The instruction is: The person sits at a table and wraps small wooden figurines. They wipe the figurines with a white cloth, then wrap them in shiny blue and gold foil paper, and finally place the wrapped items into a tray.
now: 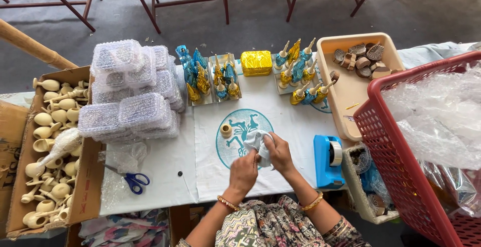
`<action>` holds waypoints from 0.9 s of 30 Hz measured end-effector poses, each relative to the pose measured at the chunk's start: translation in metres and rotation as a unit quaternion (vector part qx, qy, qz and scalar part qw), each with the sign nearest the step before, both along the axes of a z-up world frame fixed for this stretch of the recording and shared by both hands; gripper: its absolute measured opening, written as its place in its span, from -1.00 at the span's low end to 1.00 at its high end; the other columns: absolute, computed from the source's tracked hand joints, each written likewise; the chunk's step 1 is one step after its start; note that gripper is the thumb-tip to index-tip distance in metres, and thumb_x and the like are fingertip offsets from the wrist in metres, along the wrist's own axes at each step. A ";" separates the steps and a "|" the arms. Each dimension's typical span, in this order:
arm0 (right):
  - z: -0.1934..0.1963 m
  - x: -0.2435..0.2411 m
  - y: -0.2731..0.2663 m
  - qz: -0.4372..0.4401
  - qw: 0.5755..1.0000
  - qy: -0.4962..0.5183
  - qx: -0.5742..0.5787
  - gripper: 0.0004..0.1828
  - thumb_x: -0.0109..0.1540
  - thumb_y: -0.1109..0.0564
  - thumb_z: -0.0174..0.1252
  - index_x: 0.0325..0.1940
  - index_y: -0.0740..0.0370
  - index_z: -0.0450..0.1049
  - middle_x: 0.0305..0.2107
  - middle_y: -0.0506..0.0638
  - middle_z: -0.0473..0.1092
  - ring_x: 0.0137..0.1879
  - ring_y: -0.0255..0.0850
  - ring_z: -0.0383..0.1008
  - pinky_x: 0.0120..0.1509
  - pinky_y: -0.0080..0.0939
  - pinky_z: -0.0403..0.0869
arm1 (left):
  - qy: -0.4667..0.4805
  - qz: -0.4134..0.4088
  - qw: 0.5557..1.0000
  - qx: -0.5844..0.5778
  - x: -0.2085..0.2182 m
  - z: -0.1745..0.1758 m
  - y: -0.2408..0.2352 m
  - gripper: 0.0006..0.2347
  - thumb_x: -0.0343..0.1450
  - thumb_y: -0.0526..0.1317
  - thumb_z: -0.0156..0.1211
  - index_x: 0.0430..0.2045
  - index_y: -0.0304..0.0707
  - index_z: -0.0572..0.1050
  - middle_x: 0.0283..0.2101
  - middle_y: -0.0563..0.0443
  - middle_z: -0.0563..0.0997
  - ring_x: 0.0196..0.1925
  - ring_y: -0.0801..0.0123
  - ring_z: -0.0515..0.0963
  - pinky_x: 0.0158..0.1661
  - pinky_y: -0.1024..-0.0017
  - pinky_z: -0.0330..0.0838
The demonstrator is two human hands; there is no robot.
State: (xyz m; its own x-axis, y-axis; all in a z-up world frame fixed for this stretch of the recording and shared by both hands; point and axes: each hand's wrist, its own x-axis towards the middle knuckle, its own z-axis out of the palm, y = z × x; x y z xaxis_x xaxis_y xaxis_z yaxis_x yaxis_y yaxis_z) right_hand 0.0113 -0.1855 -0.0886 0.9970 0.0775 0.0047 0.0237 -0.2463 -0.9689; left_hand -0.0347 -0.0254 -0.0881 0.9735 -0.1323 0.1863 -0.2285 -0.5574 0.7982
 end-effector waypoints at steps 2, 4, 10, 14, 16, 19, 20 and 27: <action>-0.012 0.004 0.000 -0.002 0.997 0.053 0.049 -0.63 0.43 -0.02 -0.01 -0.20 0.33 0.51 -0.50 -0.10 0.40 -0.35 -0.41 0.36 -0.26 -0.33 0.41 | -0.043 -0.001 0.993 0.111 0.002 0.032 0.008 -0.83 0.53 -0.16 0.06 -0.38 -0.26 0.45 -0.55 -0.10 0.53 -0.45 0.04 0.59 -0.46 0.12 0.42; -0.018 0.004 0.001 -0.017 0.984 0.119 0.133 -0.64 0.42 -0.02 -0.02 -0.17 0.32 0.52 -0.49 -0.11 0.42 -0.36 -0.41 0.35 -0.27 -0.32 0.39 | -0.100 -0.022 0.989 0.104 0.001 0.053 0.010 -0.84 0.50 -0.16 0.07 -0.34 -0.28 0.44 -0.49 -0.11 0.53 -0.43 0.05 0.59 -0.44 0.15 0.44; 0.002 -0.006 0.002 -0.028 0.995 0.035 0.088 -0.60 0.45 -0.04 -0.07 -0.20 0.33 0.50 -0.51 -0.10 0.39 -0.38 -0.40 0.33 -0.28 -0.32 0.37 | 0.075 -0.049 0.990 -0.110 0.011 -0.035 0.010 -0.81 0.55 -0.17 0.10 -0.39 -0.31 0.49 -0.46 -0.08 0.57 -0.37 0.01 0.57 -0.35 0.17 0.43; 0.010 -0.009 -0.004 0.026 0.991 -0.130 -0.016 -0.59 0.45 -0.05 -0.06 -0.27 0.33 0.42 -0.56 -0.06 0.31 -0.43 -0.37 0.30 -0.34 -0.29 0.34 | 0.495 -0.112 0.701 -0.500 0.020 -0.109 0.030 -0.66 0.65 -0.06 0.09 -0.32 -0.47 0.42 -0.58 0.12 0.23 -0.61 0.44 0.12 -0.56 0.39 -0.01; 0.015 -0.007 0.002 -0.003 0.995 -0.102 -0.007 -0.59 0.43 -0.05 -0.09 -0.27 0.32 0.44 -0.58 -0.08 0.33 -0.45 -0.38 0.32 -0.36 -0.28 0.35 | 0.255 -0.065 0.918 -0.298 0.023 -0.001 0.017 -0.72 0.57 -0.08 0.10 -0.29 -0.40 0.47 -0.51 0.02 0.40 -0.52 0.31 0.33 -0.49 0.32 0.18; 0.000 -0.003 0.001 -0.049 0.997 -0.055 0.019 -0.57 0.45 -0.04 -0.10 -0.29 0.32 0.44 -0.58 -0.06 0.34 -0.43 -0.37 0.29 -0.37 -0.25 0.33 | -0.066 -0.002 0.997 -0.026 0.010 0.036 0.008 -0.79 0.53 -0.11 0.08 -0.26 -0.29 0.50 -0.43 -0.05 0.58 -0.39 0.19 0.55 -0.38 0.27 0.39; -0.010 -0.002 0.001 -0.069 0.996 -0.037 0.038 -0.54 0.49 -0.04 -0.09 -0.33 0.34 0.41 -0.57 -0.03 0.31 -0.41 -0.36 0.24 -0.36 -0.22 0.31 | -0.109 0.002 0.994 0.001 0.010 0.027 0.008 -0.81 0.56 -0.12 0.05 -0.26 -0.24 0.50 -0.41 -0.01 0.58 -0.36 0.19 0.56 -0.35 0.28 0.40; 0.009 -0.007 -0.004 0.036 0.990 -0.138 0.002 -0.54 0.45 -0.09 -0.12 -0.31 0.31 0.44 -0.60 -0.12 0.35 -0.49 -0.43 0.36 -0.43 -0.31 0.35 | 0.416 -0.083 0.844 -0.327 0.025 -0.027 0.026 -0.67 0.68 -0.10 0.05 -0.22 -0.46 0.62 -0.58 -0.16 0.20 -0.57 0.03 0.04 -0.48 0.10 0.01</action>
